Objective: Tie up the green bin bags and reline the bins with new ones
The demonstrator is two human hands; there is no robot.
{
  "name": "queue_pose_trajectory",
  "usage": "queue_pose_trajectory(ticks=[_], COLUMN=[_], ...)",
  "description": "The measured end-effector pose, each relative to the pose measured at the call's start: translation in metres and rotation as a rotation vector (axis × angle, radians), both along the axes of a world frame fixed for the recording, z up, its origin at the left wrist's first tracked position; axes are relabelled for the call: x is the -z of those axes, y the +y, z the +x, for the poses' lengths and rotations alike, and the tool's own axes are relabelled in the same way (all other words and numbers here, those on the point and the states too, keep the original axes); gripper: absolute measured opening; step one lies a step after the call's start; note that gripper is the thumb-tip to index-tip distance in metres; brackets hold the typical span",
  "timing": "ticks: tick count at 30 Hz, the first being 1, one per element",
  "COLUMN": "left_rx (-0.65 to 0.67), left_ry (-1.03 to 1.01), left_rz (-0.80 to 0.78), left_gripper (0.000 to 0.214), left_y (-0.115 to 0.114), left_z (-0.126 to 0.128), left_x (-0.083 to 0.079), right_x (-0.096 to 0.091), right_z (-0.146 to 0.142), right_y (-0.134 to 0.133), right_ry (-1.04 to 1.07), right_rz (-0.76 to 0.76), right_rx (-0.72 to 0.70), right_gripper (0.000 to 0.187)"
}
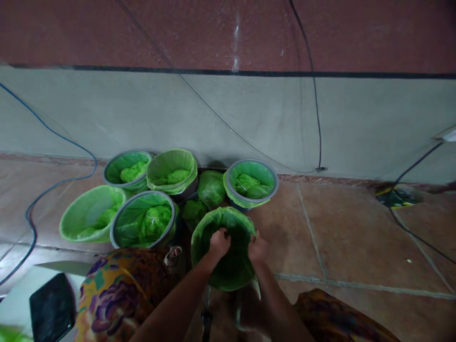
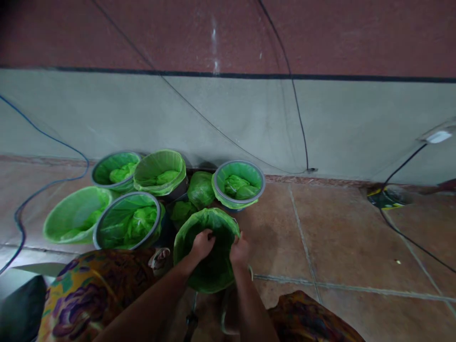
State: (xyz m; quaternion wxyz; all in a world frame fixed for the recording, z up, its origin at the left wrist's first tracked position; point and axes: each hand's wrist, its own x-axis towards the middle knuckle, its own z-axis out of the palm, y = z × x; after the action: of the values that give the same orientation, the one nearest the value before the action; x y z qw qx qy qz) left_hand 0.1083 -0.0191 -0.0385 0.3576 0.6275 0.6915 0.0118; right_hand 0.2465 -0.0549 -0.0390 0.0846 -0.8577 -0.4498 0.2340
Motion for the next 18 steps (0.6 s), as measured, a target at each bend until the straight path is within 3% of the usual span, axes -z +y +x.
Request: queue_pose_trajectory(ticks=[4, 9, 12, 14, 18], left_rx=[-0.167, -0.087, -0.015, 0.032, 0.077], left_ry=[-0.027, -0.009, 0.064, 0.074, 0.047], left_rz=[0.051, 0.015, -0.034, -0.045, -0.042], left_gripper=[0.044, 0.059, 0.049, 0.038, 0.03], left_y=[0.009, 0.018, 0.025, 0.031, 0.04], left_z=[-0.001, 0.015, 0.024, 0.027, 0.024], left_x=[-0.002, -0.001, 0.004, 0.007, 0.012], right_x=[0.01, 0.012, -0.004, -0.018, -0.029], right_z=[-0.03, -0.044, -0.027, -0.012, 0.004], right_y=[-0.043, -0.067, -0.047, -0.021, 0.03], right_ry=[0.081, 0.185, 0.17, 0.158, 0.203], right_rz=[0.133, 0.255, 0.432, 0.503, 0.37], right_rx=[0.288, 0.394, 0.379, 0.27, 0.004], right_gripper=[0.042, 0.05, 0.053, 0.052, 0.046])
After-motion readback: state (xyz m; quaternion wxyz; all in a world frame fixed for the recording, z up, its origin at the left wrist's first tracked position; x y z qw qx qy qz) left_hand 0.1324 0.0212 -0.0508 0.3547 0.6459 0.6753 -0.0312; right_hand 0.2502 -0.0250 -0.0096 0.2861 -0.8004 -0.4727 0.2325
